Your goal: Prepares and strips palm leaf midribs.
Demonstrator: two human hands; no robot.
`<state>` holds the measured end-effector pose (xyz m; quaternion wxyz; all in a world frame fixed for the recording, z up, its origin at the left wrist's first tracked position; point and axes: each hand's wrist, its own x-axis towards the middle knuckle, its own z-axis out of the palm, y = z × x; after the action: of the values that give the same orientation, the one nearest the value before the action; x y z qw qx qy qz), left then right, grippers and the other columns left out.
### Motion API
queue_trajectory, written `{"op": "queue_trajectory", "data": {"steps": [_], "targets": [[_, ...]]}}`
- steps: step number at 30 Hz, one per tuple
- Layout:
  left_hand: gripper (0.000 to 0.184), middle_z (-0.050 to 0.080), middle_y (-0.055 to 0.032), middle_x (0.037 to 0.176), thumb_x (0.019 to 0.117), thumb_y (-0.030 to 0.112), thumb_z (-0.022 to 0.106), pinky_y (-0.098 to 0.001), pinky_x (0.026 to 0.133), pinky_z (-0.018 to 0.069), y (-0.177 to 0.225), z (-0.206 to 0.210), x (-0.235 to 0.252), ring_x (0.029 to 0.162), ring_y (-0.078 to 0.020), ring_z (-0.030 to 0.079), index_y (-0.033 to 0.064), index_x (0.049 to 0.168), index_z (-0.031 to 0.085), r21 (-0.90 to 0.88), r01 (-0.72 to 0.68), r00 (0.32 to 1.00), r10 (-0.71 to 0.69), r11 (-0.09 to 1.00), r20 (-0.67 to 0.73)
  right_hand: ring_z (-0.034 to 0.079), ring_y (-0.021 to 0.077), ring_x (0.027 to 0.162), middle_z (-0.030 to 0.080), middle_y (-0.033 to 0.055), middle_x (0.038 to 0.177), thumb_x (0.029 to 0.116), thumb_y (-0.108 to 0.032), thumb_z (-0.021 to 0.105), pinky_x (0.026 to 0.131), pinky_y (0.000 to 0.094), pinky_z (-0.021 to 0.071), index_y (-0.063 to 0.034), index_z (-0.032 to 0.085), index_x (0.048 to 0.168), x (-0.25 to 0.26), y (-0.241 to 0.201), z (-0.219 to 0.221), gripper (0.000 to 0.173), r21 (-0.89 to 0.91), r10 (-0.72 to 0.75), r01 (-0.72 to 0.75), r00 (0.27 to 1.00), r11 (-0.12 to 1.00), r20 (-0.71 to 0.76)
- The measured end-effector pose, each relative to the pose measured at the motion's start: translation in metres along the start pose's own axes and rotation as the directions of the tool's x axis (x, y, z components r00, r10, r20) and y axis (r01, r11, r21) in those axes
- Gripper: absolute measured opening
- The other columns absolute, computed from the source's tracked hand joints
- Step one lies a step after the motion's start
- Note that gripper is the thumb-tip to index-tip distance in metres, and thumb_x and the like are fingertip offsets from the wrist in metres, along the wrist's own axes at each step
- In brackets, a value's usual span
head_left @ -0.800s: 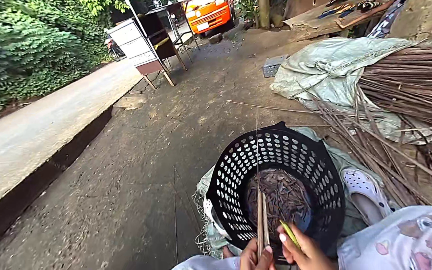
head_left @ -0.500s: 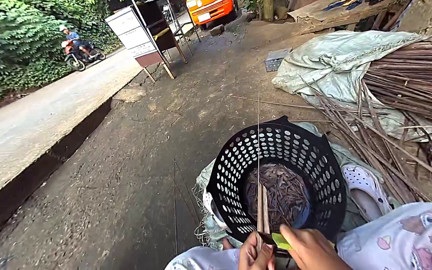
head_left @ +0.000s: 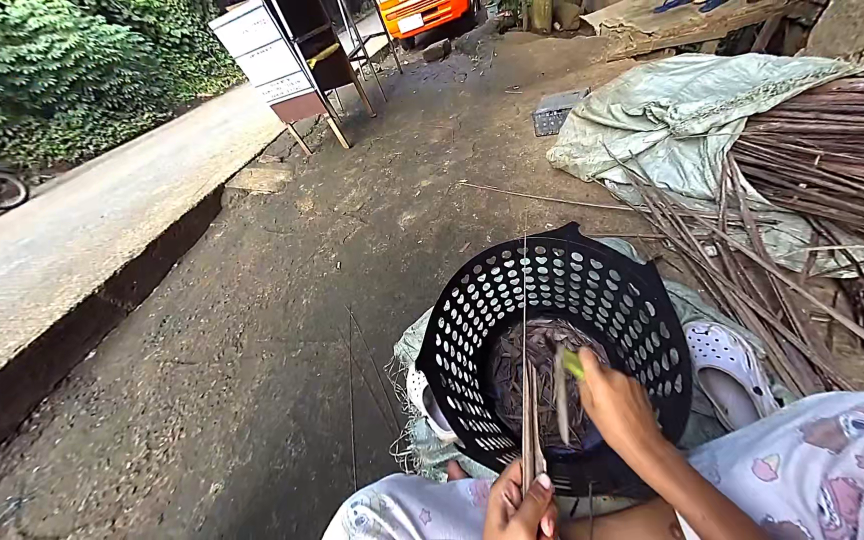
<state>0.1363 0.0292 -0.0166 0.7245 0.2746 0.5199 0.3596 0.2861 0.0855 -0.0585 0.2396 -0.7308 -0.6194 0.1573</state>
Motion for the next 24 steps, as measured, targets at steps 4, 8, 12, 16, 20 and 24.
{"op": "queue_trajectory", "data": {"steps": [4, 8, 12, 16, 20, 24], "targets": [[0.033, 0.047, 0.0122, 0.057, 0.1094, 0.003, 0.018, -0.0061, 0.044, 0.0364, 0.004, -0.001, 0.002, 0.043, 0.0089, 0.04, 0.0074, 0.095, 0.047, -0.032, 0.026, 1.0, -0.027, 0.999, -0.008, 0.067, 0.0534, 0.076, 0.065, 0.0336, 0.081, 0.1022, -0.016, 0.057, 0.067, 0.0652, 0.0501, 0.017, 0.06, 0.114, -0.004, 0.024, -0.018, 0.035, 0.235, -0.045, 0.013, 0.99, 0.972, 0.132], [0.042, 0.045, 0.013, 0.051, 0.1104, 0.012, 0.01, -0.0065, 0.04, 0.0361, 0.005, 0.001, 0.011, 0.038, 0.0077, 0.042, 0.0108, 0.091, 0.047, -0.154, 0.067, 0.997, -0.07, 0.986, -0.018, 0.071, 0.0379, 0.082, 0.072, 0.0233, 0.096, 0.1032, -0.031, 0.046, 0.07, 0.0569, 0.0531, 0.0069, 0.067, 0.122, -0.025, 0.03, -0.012, 0.047, 0.542, -0.386, 0.236, 0.905, 0.806, 0.18], [0.039, 0.039, 0.0145, 0.049, 0.1101, 0.008, 0.013, -0.0062, 0.038, 0.0317, 0.005, -0.004, 0.009, 0.037, 0.0088, 0.037, 0.0129, 0.088, 0.044, -0.131, 0.082, 0.996, -0.085, 0.988, -0.02, 0.069, 0.033, 0.073, 0.072, 0.0201, 0.086, 0.0992, -0.025, 0.055, 0.063, 0.0523, 0.0516, 0.0041, 0.074, 0.108, -0.024, 0.028, 0.0, 0.036, 0.61, -0.491, 0.297, 0.853, 0.735, 0.176], [0.039, 0.038, 0.0146, 0.05, 0.1106, 0.009, 0.013, -0.0053, 0.037, 0.0305, 0.006, -0.004, 0.009, 0.036, 0.0099, 0.035, 0.0134, 0.087, 0.044, -0.169, 0.093, 0.995, -0.095, 0.981, -0.006, 0.07, 0.0301, 0.066, 0.073, 0.0166, 0.08, 0.0945, -0.029, 0.057, 0.055, 0.0496, 0.0508, 0.0013, 0.077, 0.1, -0.023, 0.024, 0.007, 0.037, 0.536, -0.463, 0.371, 0.885, 0.759, 0.043], [0.041, 0.038, 0.0143, 0.049, 0.1112, 0.011, 0.012, -0.0052, 0.036, 0.0291, 0.011, -0.002, 0.014, 0.035, 0.0096, 0.034, 0.0137, 0.084, 0.043, -0.267, 0.1, 0.993, -0.113, 0.959, -0.034, 0.07, 0.0307, 0.062, 0.072, 0.0151, 0.077, 0.0933, -0.032, 0.058, 0.049, 0.0497, 0.0501, 0.0002, 0.077, 0.097, -0.022, 0.016, 0.02, 0.038, 0.418, -0.441, 0.429, 0.894, 0.801, -0.073], [0.04, 0.038, 0.0147, 0.049, 0.1113, 0.012, 0.011, -0.0052, 0.036, 0.0304, 0.01, 0.0, 0.013, 0.035, 0.0094, 0.035, 0.0144, 0.085, 0.042, -0.294, 0.146, 0.989, -0.148, 0.945, 0.016, 0.072, 0.0393, 0.069, 0.074, 0.0218, 0.084, 0.0953, -0.026, 0.06, 0.058, 0.0585, 0.0527, 0.0059, 0.075, 0.107, -0.011, 0.017, 0.026, 0.037, 0.418, -0.308, 0.312, 0.948, 0.853, -0.077]]}}
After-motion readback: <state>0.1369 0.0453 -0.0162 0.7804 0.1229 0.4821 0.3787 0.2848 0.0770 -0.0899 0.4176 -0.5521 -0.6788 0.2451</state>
